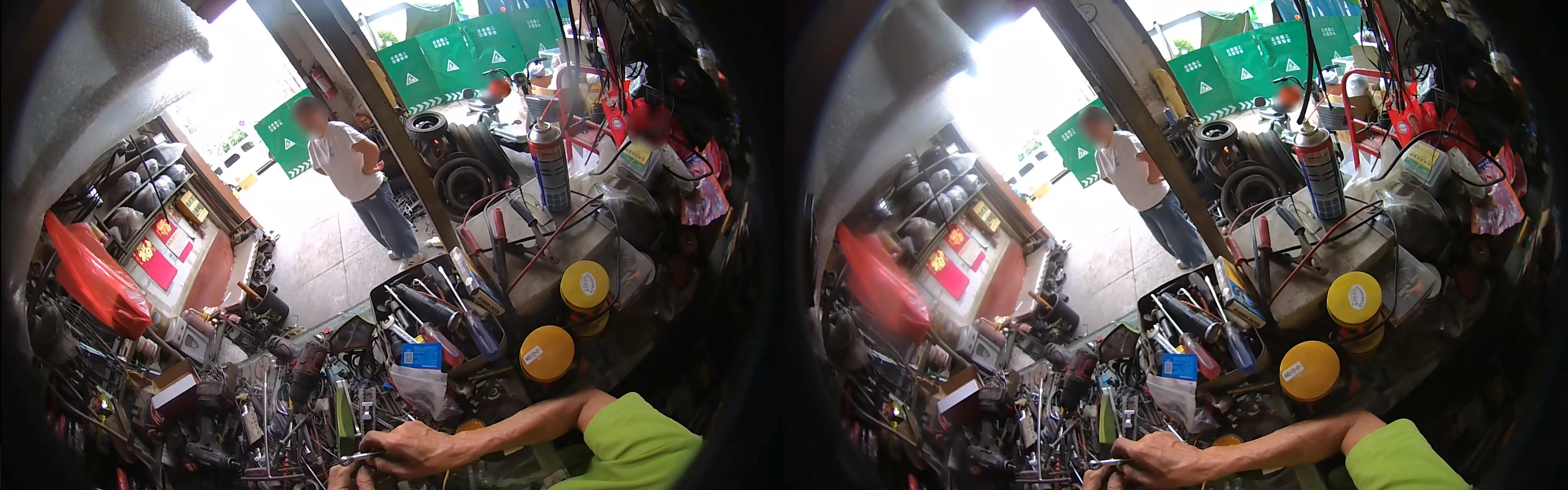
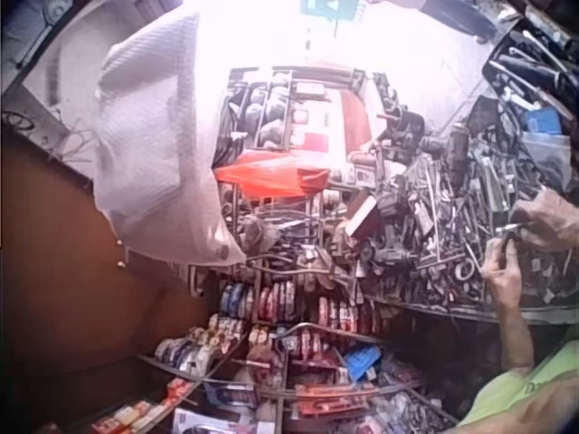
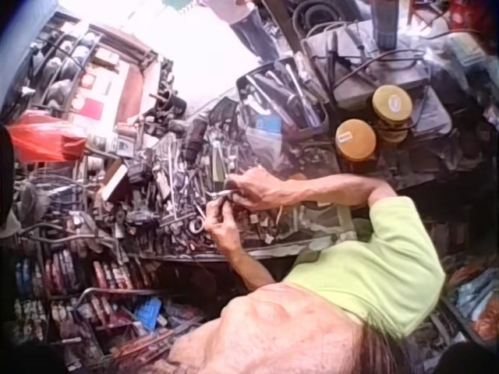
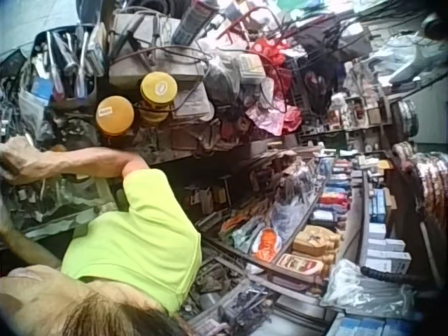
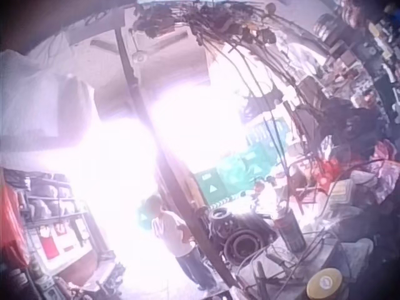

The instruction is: The person holds a small electronic component and uses a tool to manipulate wires and connectors. They repeatedly adjust the component while standing at a cluttered workbench in a workshop.

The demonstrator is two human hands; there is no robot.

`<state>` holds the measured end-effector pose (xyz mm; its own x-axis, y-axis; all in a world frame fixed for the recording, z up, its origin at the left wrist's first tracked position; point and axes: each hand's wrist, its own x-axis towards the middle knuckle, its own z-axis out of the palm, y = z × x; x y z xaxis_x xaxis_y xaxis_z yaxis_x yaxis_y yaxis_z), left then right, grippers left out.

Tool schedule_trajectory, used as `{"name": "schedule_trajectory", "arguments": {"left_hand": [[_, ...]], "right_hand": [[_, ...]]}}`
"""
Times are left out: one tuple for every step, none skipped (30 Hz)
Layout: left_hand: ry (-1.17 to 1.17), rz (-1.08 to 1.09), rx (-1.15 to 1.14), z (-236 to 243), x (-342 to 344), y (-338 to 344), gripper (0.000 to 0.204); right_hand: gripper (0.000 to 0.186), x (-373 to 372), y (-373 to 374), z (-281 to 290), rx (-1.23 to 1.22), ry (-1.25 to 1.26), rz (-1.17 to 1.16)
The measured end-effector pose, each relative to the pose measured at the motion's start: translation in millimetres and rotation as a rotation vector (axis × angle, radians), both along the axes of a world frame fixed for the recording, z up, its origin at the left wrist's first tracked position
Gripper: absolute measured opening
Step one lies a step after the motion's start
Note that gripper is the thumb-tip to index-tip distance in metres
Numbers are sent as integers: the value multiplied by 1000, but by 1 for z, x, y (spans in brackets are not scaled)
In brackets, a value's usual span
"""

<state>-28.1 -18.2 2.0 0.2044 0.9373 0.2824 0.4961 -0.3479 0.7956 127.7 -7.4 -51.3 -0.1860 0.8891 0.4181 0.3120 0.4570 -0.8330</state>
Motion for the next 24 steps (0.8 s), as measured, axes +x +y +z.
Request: {"name": "schedule_trajectory", "arguments": {"left_hand": [[30, -1, 13, 2, 0, 0, 16], [59, -2, 27, 3, 1, 0, 16], [60, -4, 24, 5, 2, -1, 15], [43, -8, 13, 4, 2, 0, 15], [26, -12, 2, 3, 1, 1, 15], [9, -19, -9, 1, 0, 2, 15], [26, -41, 9, 1, -1, 4, 15], [21, -43, 8, 1, -1, 4, 15], [16, -45, 7, 0, -1, 5, 15], [11, -48, 6, 0, 0, 6, 15], [22, -49, 39, 2, 2, 5, 16], [46, -49, 57, 4, 5, 3, 16], [71, -49, 76, 7, 7, 2, 16], [95, -49, 94, 8, 8, 1, 17], [82, -51, 68, 9, 8, 0, 18], [85, -75, 88, 9, 7, 1, 19], [47, -83, 64, 5, 5, 4, 20], [8, -87, 43, 0, 2, 6, 21], [8, -93, 47, -4, -1, 8, 21], [9, -99, 51, -6, -3, 8, 22], [62, -94, 60, 3, 0, 4, 22], [65, -71, 52, 6, 2, 2, 21], [68, -46, 44, 7, 3, -1, 21], [72, -22, 36, 8, 5, -3, 20]], "right_hand": [[33, -2, 0, -2, 19, -9, -13], [34, -1, 1, -1, 24, 0, 1], [34, 0, 1, 0, 29, 9, 15], [35, 1, 1, 2, 34, 18, 28], [34, 2, 0, 4, 18, 24, 46], [34, 4, -1, 7, 3, 30, 62], [34, 6, -1, 10, -13, 37, 77], [34, 8, -1, 12, -28, 33, 92], [34, 10, 0, 13, -43, 28, 106], [34, 11, 0, 15, -58, 23, 119], [32, 11, 1, 16, -75, 52, 81], [30, 11, 1, 18, -92, 80, 41], [28, 12, 2, 19, -110, 107, 1], [28, 12, 2, 19, -95, 104, -2], [28, 12, 2, 19, -81, 100, -5], [28, 12, 2, 19, -67, 96, -7], [26, 13, 2, 19, -58, 75, -16], [25, 14, 3, 19, -37, 52, -12], [25, 15, 4, 19, -16, 29, -7], [24, 15, 4, 19, 5, 6, -3], [23, 15, 3, 19, 17, 22, -4], [23, 15, 1, 19, 28, 39, -6], [23, 15, 0, 19, 40, 55, -7], [23, 15, 1, 19, 32, 59, -12]]}}
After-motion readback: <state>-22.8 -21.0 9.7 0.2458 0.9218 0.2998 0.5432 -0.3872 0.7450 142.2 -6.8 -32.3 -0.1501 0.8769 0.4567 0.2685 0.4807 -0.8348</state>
